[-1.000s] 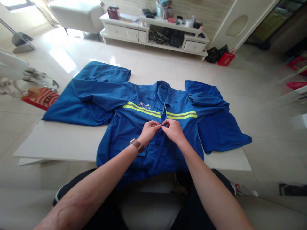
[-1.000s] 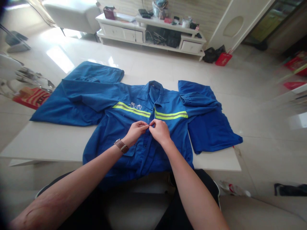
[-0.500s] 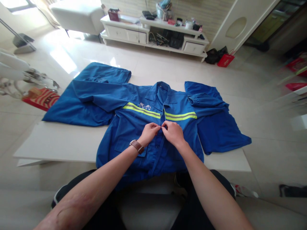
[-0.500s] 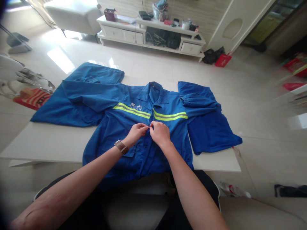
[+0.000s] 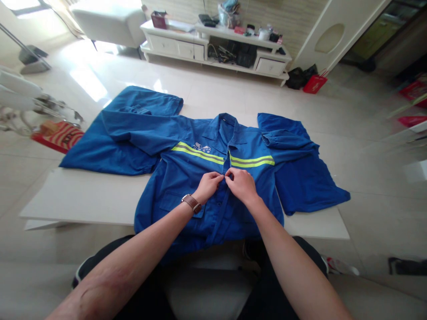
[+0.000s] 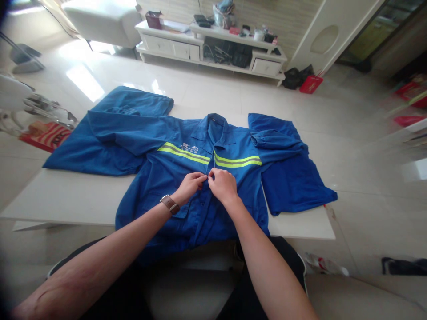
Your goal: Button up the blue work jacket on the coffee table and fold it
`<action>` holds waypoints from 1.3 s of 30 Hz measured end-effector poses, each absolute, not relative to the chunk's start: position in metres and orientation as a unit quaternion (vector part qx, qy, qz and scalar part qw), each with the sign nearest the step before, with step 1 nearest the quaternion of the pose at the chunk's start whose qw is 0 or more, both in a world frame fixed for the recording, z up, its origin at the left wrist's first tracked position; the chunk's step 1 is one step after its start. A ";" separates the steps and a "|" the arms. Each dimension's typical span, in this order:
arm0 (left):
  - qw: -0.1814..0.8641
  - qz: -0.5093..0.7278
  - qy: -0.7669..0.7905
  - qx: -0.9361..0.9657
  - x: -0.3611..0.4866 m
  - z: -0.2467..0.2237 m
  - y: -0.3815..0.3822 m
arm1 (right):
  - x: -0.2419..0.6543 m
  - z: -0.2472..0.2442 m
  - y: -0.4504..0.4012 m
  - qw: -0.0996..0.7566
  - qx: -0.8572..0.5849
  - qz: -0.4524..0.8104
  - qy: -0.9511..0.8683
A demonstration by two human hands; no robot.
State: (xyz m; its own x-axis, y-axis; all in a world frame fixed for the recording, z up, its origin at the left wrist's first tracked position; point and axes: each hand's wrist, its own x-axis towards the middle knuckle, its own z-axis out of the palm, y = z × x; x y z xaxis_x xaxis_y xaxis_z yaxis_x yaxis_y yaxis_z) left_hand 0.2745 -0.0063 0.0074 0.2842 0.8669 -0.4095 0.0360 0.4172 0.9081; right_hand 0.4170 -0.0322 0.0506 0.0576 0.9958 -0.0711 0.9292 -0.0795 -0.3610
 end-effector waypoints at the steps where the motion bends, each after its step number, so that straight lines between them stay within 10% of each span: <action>1: 0.670 0.313 0.512 0.437 0.275 0.007 -0.006 | 0.417 0.051 -0.032 0.111 -0.719 0.153 -0.669; 39: 0.702 0.255 0.505 0.432 0.275 0.004 -0.005 | 0.415 0.054 -0.035 0.080 -0.732 0.153 -0.659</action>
State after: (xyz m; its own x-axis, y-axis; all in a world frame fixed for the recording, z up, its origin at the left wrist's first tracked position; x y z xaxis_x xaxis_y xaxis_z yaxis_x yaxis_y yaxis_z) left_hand 0.2752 -0.0054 0.0039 0.3598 0.7950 -0.4884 0.0777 0.4961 0.8648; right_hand 0.4149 -0.0347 0.0538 0.0858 0.9892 -0.1189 0.9401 -0.1199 -0.3190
